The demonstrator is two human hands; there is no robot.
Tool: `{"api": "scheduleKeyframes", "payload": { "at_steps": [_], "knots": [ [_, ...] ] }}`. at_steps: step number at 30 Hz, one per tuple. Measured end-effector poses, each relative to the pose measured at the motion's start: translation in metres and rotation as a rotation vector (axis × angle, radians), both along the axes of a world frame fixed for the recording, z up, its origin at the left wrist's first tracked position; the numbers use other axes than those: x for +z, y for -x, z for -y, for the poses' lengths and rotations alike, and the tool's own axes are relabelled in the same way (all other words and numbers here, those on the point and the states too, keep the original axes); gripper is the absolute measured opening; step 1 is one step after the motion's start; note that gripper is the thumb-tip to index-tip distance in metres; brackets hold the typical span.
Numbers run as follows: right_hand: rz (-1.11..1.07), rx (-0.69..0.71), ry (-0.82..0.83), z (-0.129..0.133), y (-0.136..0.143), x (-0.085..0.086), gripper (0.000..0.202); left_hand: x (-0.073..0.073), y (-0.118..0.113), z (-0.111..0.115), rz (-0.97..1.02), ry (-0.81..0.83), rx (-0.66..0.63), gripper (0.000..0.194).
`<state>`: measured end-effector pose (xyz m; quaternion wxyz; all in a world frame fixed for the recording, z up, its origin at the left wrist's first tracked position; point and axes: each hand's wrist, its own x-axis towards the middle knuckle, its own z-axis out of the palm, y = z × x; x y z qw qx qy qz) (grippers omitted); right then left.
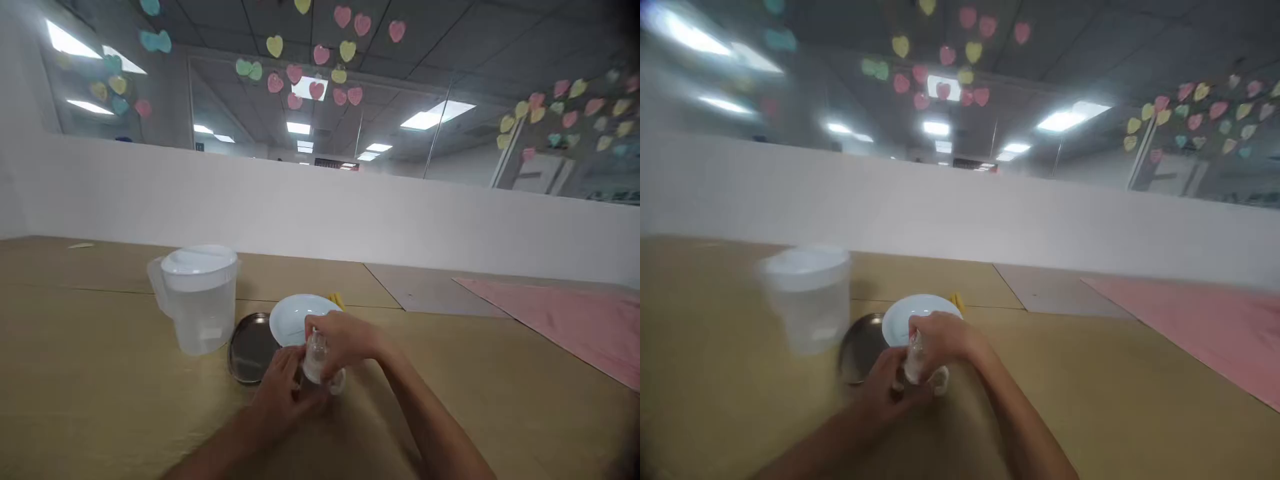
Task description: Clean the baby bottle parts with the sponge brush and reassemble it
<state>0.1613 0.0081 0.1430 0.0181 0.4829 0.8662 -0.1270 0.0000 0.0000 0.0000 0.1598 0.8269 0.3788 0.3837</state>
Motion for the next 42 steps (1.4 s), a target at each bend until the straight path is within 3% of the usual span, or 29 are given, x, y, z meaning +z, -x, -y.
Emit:
{"api": "scheduleKeyframes", "payload": {
  "at_steps": [8,16,26,31,37,42],
  "knots": [
    [-0.008,0.086,0.035,-0.008,-0.007,0.001,0.05,-0.002,0.003,-0.005,0.013,-0.037,-0.109,0.052],
    [-0.055,0.106,0.089,-0.014,-0.007,-0.005,0.053,-0.009,0.011,-0.013,-0.032,-0.141,-0.119,0.062],
    [-0.162,0.143,0.105,-0.015,-0.009,0.001,0.044,-0.015,0.01,-0.014,0.032,-0.176,-0.088,0.084],
    [-0.202,0.116,0.094,-0.017,-0.009,0.0,0.042,-0.012,0.01,-0.014,0.035,-0.154,-0.088,0.082],
    [-0.319,0.193,0.103,-0.012,-0.012,0.007,0.044,-0.012,0.013,-0.016,-0.017,-0.171,-0.163,0.074],
    [-0.498,0.077,-0.023,-0.004,-0.021,0.015,0.046,-0.016,0.013,-0.019,-0.047,-0.187,-0.163,0.079]
  ]
}}
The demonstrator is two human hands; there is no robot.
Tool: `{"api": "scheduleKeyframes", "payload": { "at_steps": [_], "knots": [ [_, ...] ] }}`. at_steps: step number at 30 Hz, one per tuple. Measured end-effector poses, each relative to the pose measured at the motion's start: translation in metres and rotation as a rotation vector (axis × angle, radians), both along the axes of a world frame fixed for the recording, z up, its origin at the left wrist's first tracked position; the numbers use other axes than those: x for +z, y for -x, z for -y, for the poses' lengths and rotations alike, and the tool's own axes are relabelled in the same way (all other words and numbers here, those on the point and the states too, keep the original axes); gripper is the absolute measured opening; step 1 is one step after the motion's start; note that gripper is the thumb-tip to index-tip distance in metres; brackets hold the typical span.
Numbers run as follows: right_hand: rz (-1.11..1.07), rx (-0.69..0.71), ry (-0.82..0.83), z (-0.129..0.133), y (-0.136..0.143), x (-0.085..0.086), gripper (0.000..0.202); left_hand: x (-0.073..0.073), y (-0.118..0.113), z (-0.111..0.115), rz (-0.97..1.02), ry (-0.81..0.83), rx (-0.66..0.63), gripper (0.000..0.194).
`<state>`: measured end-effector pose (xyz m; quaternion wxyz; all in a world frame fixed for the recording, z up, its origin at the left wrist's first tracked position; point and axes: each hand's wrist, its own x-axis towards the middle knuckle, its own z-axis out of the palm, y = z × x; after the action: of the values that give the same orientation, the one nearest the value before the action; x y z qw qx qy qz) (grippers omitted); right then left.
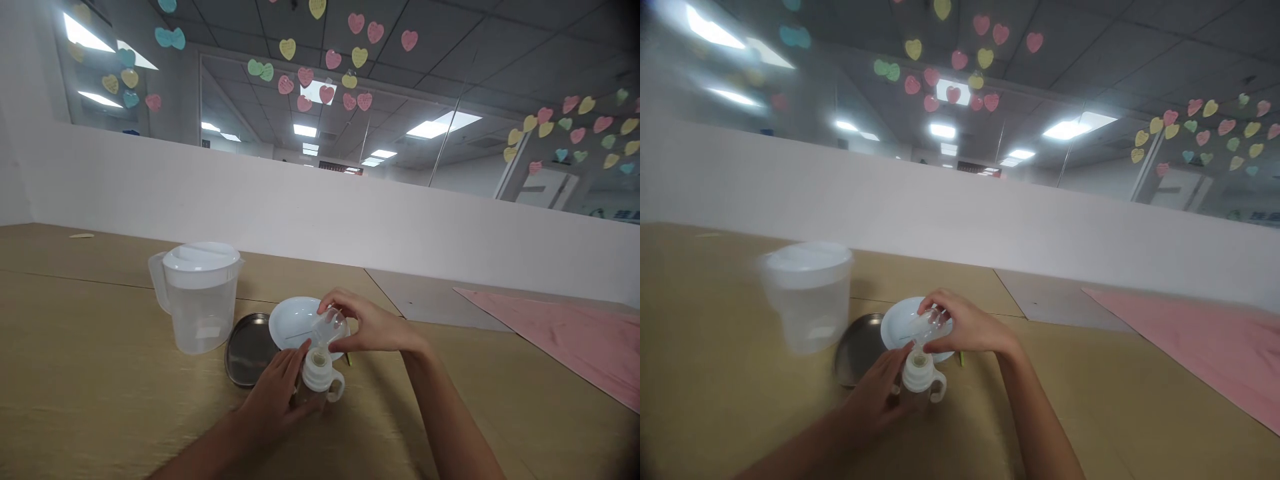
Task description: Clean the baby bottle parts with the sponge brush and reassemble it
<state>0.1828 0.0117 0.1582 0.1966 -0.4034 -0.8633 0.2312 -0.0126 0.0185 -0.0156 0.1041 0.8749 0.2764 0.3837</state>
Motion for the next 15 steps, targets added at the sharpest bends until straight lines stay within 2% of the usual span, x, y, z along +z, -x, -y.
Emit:
{"api": "scheduleKeyframes", "payload": {
  "at_steps": [6,8,10,12,15],
  "knots": [
    [-0.064,-0.115,0.232,-0.026,-0.011,-0.012,0.04,0.001,0.0,0.001,-0.035,-0.019,0.003,0.077],
    [-0.114,-0.17,0.251,-0.039,-0.01,-0.021,0.041,0.002,0.0,0.001,-0.043,-0.028,0.007,0.076],
    [-0.122,-0.283,0.224,-0.048,-0.005,-0.032,0.044,0.003,0.0,0.001,-0.046,-0.039,0.008,0.076],
    [-0.008,-0.399,0.168,-0.052,0.005,-0.045,0.045,0.004,-0.001,0.001,-0.048,-0.048,0.012,0.076],
    [0.275,-0.35,0.131,-0.055,0.019,-0.064,0.044,0.004,-0.001,0.0,-0.057,-0.052,0.024,0.071]
  ]
}}
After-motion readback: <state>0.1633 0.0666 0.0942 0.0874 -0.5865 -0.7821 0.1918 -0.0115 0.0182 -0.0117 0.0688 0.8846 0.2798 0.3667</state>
